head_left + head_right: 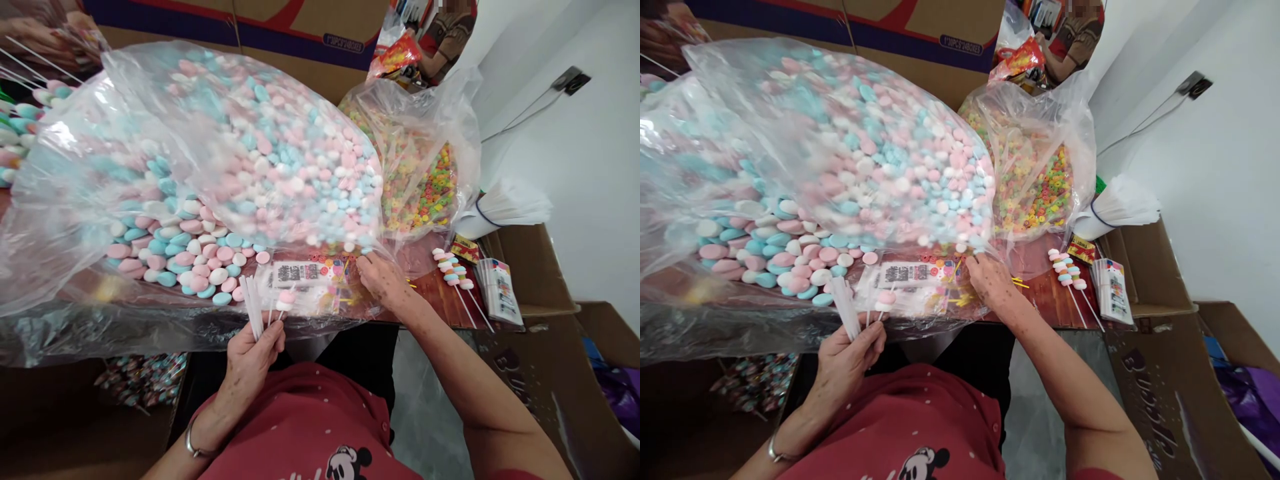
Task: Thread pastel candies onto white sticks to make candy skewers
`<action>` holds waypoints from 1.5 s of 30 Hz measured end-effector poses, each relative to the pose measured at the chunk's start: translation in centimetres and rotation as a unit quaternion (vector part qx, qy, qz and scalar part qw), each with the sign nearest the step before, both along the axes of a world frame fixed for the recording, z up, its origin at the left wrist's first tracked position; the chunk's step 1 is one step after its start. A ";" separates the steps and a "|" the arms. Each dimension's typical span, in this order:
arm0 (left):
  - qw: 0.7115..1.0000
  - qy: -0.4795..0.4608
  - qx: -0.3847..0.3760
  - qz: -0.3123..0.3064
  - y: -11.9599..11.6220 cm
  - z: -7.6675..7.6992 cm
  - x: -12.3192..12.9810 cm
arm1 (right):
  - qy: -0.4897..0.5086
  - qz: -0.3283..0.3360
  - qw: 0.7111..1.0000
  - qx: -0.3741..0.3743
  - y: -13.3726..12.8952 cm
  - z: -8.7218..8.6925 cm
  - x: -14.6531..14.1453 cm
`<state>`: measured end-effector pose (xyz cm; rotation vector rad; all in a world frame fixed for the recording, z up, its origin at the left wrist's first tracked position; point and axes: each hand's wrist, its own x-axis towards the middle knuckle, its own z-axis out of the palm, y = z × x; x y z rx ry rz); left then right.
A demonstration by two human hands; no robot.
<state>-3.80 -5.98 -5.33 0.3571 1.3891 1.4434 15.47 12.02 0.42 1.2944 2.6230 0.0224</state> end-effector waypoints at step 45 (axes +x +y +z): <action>0.888 0.370 0.038 -0.270 11.7 6.7 -4.0 | -0.078 -0.080 0.993 -0.038 0.6 1.2 1.8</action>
